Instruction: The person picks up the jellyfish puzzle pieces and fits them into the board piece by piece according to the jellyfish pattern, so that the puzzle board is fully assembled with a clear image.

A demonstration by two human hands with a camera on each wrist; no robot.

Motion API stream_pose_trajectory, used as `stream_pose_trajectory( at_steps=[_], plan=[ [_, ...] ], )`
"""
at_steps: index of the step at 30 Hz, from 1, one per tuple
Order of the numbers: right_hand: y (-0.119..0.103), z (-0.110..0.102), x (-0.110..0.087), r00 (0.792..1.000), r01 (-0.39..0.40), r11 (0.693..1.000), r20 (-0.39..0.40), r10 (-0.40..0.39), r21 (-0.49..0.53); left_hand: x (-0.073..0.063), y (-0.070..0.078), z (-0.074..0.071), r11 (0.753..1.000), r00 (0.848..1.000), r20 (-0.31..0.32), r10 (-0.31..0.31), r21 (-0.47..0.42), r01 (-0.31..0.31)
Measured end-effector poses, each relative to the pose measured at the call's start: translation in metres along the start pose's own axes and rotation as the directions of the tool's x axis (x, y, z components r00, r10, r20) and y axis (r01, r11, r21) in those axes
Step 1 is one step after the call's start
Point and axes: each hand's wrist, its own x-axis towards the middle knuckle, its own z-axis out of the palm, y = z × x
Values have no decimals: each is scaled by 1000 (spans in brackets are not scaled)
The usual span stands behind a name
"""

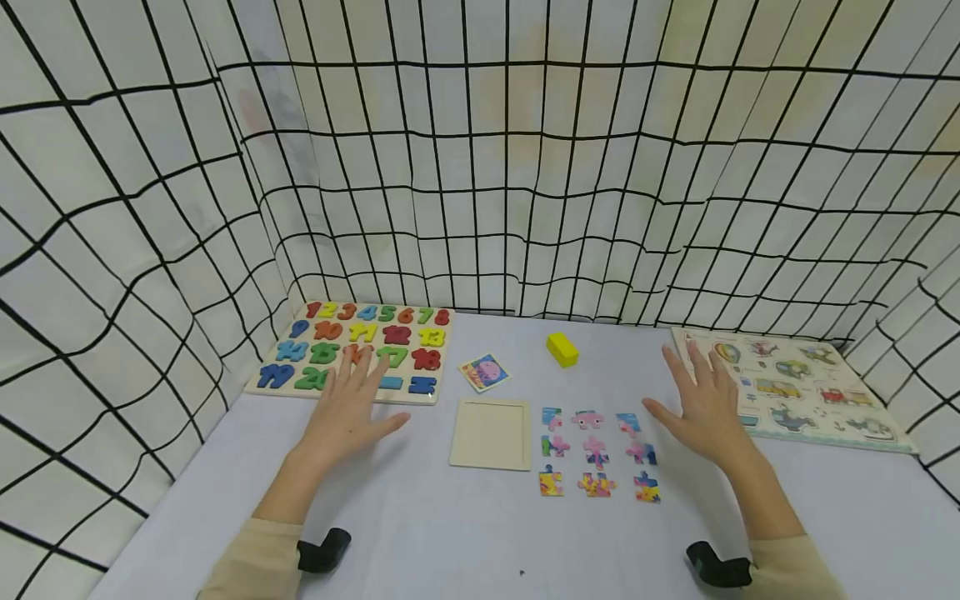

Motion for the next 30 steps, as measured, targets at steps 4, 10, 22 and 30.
stream_pose_trajectory(
  at_steps=[4,10,22,30],
  plan=[
    [-7,6,4,999,0,1000,48,0,12,0,4,3,999,999,32,30,-28,-29],
    [-18,18,12,994,21,999,102,-26,43,-1,14,14,992,995,89,54,-115,-43],
    [-43,48,25,972,38,987,225,-73,157,-5,29,30,942,962,264,63,-336,30],
    [-62,63,31,957,25,965,275,-98,260,-9,31,40,920,956,277,101,-393,16]
  ],
)
